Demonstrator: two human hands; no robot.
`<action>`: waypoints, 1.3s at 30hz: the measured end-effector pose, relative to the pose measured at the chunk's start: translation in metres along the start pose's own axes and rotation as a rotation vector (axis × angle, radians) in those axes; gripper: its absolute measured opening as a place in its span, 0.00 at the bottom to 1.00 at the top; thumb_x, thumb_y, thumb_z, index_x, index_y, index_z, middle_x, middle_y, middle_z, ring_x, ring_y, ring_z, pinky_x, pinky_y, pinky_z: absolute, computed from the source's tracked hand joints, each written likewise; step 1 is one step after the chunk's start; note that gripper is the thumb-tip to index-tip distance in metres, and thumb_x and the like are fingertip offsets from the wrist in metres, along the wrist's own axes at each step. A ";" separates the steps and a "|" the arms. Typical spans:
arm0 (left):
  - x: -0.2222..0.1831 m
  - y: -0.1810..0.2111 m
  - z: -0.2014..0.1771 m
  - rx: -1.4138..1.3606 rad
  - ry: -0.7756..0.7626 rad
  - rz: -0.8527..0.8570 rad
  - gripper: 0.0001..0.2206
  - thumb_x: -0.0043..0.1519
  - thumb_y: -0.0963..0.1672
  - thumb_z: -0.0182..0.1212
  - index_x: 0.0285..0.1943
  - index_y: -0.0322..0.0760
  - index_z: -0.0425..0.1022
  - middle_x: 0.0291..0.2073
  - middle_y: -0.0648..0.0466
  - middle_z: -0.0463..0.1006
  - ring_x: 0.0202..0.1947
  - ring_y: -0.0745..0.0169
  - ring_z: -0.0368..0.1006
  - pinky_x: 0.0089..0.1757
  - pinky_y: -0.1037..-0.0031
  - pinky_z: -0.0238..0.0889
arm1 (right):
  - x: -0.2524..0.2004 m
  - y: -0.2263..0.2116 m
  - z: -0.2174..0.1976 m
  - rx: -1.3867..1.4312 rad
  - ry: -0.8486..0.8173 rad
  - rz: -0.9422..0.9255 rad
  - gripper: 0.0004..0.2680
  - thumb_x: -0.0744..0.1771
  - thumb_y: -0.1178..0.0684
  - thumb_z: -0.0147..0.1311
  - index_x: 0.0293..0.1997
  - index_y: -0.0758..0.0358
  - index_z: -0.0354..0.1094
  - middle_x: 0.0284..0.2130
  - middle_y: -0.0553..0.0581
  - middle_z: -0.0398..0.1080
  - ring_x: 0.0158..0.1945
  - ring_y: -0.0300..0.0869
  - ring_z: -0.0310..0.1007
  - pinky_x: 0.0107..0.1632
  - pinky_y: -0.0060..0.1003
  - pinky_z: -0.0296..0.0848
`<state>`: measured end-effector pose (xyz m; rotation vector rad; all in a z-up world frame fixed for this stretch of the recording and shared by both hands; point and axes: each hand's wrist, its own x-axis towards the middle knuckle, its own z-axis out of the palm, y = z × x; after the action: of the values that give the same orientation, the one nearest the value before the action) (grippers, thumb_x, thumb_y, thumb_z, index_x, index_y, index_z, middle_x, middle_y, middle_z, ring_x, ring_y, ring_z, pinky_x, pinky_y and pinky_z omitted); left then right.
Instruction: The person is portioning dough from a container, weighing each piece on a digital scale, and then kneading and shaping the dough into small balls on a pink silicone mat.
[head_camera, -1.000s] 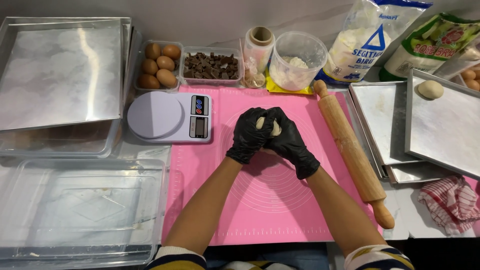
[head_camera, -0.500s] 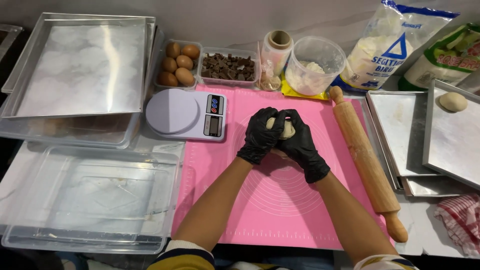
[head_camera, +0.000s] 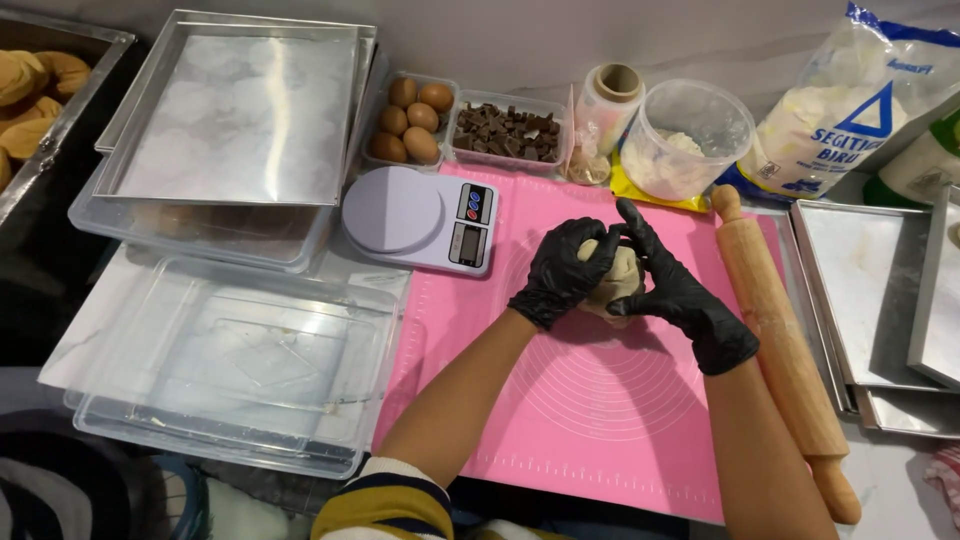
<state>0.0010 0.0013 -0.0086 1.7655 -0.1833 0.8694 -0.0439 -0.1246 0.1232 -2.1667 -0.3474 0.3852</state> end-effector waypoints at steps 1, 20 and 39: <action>0.008 0.012 -0.017 0.000 0.000 -0.001 0.14 0.60 0.48 0.66 0.24 0.50 0.67 0.18 0.58 0.68 0.26 0.52 0.74 0.33 0.71 0.70 | -0.001 -0.001 -0.002 0.000 0.000 0.001 0.43 0.51 0.54 0.76 0.75 0.50 0.52 0.68 0.57 0.63 0.71 0.50 0.58 0.70 0.50 0.57; 0.015 0.016 -0.025 -0.270 -0.226 -0.104 0.13 0.65 0.47 0.62 0.28 0.40 0.74 0.21 0.49 0.73 0.28 0.48 0.73 0.40 0.73 0.69 | 0.024 0.105 0.008 0.114 0.049 -0.181 0.38 0.47 0.56 0.79 0.64 0.55 0.67 0.54 0.60 0.73 0.62 0.48 0.69 0.66 0.52 0.65; 0.031 0.057 -0.065 0.142 -0.713 -0.410 0.29 0.60 0.66 0.43 0.48 0.45 0.66 0.45 0.45 0.76 0.56 0.38 0.73 0.58 0.50 0.64 | 0.062 0.170 0.060 -0.488 0.566 -0.731 0.16 0.72 0.61 0.49 0.69 0.76 0.59 0.59 0.83 0.64 0.63 0.69 0.64 0.65 0.57 0.65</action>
<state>-0.0361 0.0454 0.0624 2.0875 -0.2121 -0.0642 0.0070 -0.1541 -0.0581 -2.2953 -0.9233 -0.7760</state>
